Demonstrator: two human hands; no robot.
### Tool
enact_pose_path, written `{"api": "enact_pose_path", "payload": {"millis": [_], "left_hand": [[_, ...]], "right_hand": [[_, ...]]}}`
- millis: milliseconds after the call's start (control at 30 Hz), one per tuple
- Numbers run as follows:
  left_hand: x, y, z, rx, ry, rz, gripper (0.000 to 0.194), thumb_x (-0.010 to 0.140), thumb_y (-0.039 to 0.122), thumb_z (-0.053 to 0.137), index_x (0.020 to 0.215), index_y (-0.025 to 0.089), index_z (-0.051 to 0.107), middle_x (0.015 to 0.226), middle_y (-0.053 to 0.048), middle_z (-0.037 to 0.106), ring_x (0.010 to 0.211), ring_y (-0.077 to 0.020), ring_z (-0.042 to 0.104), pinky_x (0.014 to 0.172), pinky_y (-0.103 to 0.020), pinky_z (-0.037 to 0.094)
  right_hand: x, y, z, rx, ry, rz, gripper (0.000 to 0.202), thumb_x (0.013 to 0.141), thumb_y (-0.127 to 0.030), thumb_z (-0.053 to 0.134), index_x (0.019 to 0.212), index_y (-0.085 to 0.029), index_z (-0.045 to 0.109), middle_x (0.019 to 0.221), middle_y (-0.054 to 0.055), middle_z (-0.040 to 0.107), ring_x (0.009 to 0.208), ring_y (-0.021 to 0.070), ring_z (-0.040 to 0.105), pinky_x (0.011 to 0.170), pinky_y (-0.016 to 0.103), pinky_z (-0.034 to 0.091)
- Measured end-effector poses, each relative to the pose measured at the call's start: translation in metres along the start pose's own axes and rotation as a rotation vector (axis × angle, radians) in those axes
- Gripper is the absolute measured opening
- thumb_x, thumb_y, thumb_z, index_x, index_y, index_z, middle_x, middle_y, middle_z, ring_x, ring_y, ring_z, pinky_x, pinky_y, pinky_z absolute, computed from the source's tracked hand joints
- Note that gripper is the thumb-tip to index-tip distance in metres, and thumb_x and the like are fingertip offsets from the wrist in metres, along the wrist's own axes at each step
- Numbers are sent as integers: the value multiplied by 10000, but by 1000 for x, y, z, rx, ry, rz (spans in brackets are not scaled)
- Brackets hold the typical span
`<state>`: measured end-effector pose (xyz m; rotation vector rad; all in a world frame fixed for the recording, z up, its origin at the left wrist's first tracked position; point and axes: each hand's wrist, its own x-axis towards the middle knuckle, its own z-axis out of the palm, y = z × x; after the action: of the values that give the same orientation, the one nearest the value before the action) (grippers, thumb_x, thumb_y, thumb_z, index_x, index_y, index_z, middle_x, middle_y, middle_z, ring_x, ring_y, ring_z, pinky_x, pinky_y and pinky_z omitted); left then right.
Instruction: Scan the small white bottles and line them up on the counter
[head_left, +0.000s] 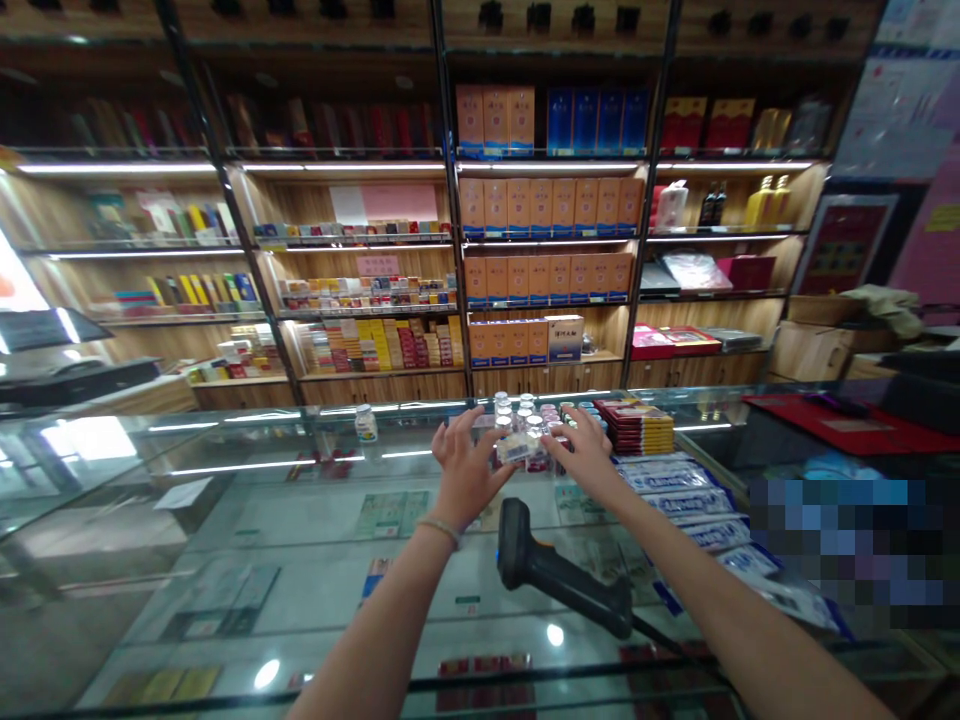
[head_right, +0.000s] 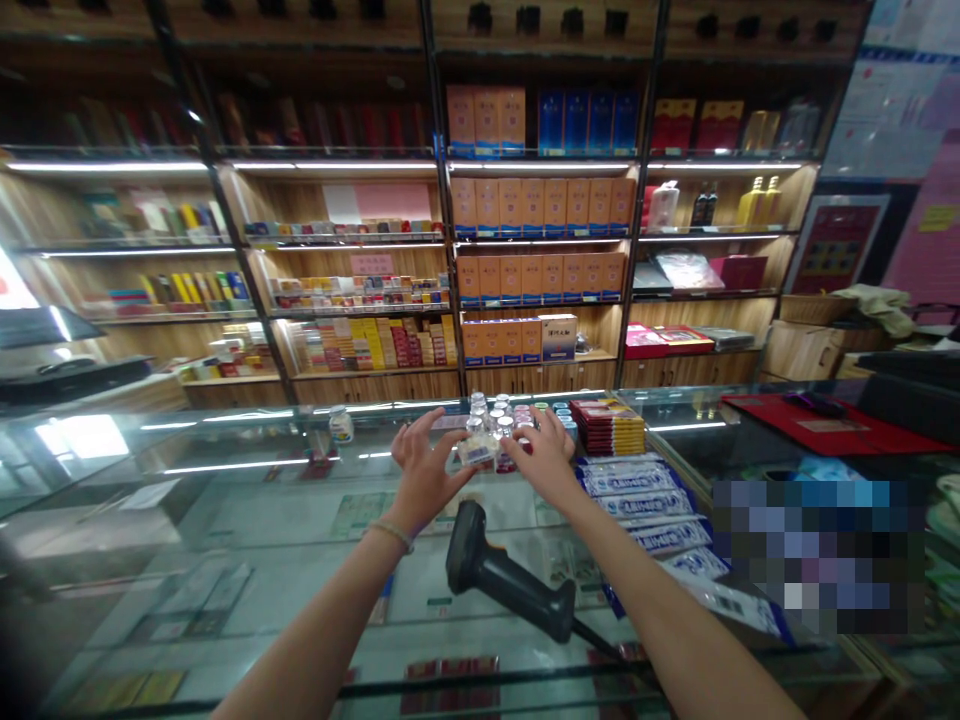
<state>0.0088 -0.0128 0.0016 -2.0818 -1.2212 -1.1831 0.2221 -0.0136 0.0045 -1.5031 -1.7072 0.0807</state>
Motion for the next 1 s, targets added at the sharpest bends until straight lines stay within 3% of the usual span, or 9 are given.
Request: {"api": "enact_pose_path", "payload": {"millis": [233,533,800,1000], "left_hand": [[3,5,-2,-87,-142,-84,693,695,592,804,1283,284,609,1521,-154,366,1419,-363,335,1186,-565,203],[2,-2,1,-173,-207,-71,410,858,552,661,1211,345,694,1622,-103,245,1489,-366,260,1194,-631,111],[3,-4,1,-187,-196,-66,337,794,527,744,1055,313,751,1598,-91,317,1468,-370,297,1198,-633,134],[6,1,-3,-169,-150,-66,314,748,503,796,982,297,754,1572,-95,355,1455,-360,316,1197,-623,154]], "right_hand": [[-2,3,1,66,144,-111,239,911,-452,609,1018,-278,732,1537,70,461,1463,327,295,1147,586,254],[-7,1,-6,21,100,-248,273,927,-441,587,1136,-307,702,1593,62,377,1489,336,238,1148,599,223],[-9,1,-5,-22,77,-320,298,926,-367,589,1206,-337,686,1589,45,374,1487,328,240,1168,567,208],[-6,6,-2,-27,106,-298,357,930,-400,588,1281,-371,647,1581,49,381,1478,328,262,1149,580,233]]}}
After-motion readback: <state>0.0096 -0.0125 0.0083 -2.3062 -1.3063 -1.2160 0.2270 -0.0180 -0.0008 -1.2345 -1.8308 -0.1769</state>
